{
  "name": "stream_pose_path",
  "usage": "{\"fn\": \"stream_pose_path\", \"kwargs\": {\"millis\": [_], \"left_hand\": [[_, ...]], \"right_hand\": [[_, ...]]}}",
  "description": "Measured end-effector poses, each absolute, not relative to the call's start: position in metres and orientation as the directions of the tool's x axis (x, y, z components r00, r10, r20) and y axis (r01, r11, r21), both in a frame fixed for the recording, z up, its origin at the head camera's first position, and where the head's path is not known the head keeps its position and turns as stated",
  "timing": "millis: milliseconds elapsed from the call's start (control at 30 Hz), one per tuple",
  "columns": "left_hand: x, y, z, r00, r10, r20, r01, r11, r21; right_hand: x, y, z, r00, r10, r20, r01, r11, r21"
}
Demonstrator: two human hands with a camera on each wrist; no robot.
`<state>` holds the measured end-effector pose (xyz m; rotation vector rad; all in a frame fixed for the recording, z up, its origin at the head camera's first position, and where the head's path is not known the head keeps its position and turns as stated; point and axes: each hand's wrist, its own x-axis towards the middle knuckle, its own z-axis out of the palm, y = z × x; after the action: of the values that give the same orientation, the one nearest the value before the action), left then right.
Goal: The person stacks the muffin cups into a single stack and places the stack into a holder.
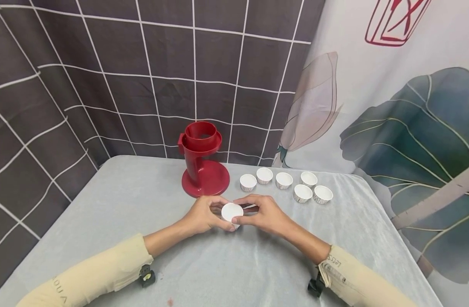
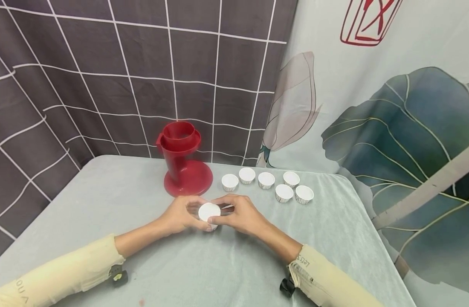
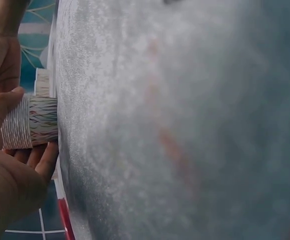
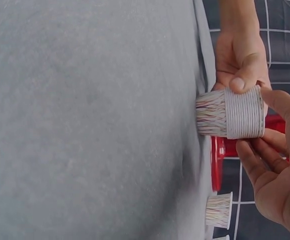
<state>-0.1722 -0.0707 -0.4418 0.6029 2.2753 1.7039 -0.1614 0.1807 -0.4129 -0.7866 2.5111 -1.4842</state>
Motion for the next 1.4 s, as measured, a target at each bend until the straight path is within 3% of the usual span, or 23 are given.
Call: {"fn": "stream_pose_path", "kwargs": {"millis": [833,1133,1400], "left_hand": [[-0.173,-0.067,-0.451,-0.860,0.508,0.044,0.108,0.097,0.989],[-0.175,-0.067,-0.448,-0.862,0.506,0.027,0.124,0.158,0.980],[-0.174,-0.069,-0.444,-0.871,0.492,-0.002,0.120,0.217,0.969]], "right_hand": [[-0.188,0.205,-0.407,-0.930,-0.358,0.086,-0.252,0.449,-0.857],[-0.193,0.208,-0.405,-0.945,-0.312,0.098,-0.245,0.476,-0.845],[-0.195,0.209,-0.403,-0.974,-0.208,0.093,-0.200,0.589,-0.783]]}}
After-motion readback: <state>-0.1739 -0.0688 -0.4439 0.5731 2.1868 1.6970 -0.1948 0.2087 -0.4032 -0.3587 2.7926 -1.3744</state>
